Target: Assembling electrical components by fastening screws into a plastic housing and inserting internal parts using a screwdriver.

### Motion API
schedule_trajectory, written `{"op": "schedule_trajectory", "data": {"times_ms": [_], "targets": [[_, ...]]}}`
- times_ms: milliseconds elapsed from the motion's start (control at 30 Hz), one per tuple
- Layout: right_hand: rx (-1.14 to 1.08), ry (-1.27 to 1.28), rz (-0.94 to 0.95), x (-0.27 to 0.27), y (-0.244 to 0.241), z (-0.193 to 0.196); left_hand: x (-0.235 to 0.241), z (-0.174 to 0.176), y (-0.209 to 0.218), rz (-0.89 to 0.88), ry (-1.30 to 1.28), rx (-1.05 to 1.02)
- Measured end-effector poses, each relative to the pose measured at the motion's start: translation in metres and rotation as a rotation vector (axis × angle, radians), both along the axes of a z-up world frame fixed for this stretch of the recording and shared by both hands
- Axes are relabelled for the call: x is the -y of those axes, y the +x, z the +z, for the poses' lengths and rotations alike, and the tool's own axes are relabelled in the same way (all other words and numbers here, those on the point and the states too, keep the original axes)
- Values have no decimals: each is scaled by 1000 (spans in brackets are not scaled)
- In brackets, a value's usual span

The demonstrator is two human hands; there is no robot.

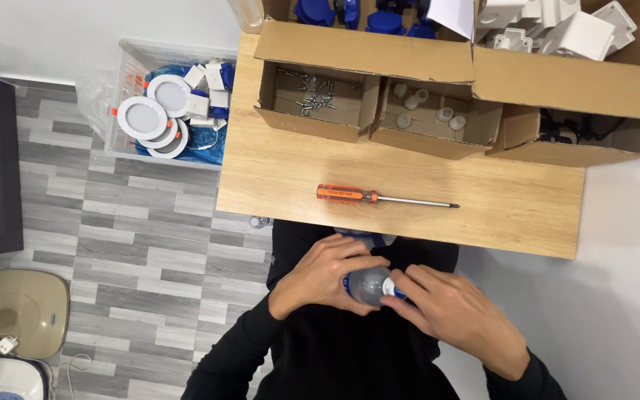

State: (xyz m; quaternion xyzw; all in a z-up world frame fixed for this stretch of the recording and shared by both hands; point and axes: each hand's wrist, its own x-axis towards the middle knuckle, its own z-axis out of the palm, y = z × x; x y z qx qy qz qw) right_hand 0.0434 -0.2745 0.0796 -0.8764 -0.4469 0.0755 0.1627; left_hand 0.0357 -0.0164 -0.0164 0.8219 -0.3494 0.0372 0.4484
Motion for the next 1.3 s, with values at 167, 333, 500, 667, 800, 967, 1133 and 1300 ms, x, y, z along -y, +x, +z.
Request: {"op": "schedule_trajectory", "data": {"times_ms": [167, 333, 500, 667, 800, 967, 1133, 1300], "targets": [[-223, -35, 124, 1, 4, 13, -8, 7, 0, -35, -29, -48], [-213, 128, 271, -4, 9, 19, -11, 7, -2, -58, -77, -49], [-216, 389, 334, -8, 12, 15, -12, 24, -3, -65, -116, -96], [-266, 760, 123, 18, 4, 24, -18, 53, 3, -84, -200, -97], [-173, 924, -258, 49, 11, 2, -30, 90, 13, -5, -242, 143], [-127, 1047, -355, 110, 59, -66, -39, 163, 26, 162, -208, 481], [-175, 1136, -583, 143, 92, -116, -32, 210, 38, 346, -141, 872], [-229, 1173, -666, 146, 96, -146, -27, 239, 41, 370, -130, 976]]}}
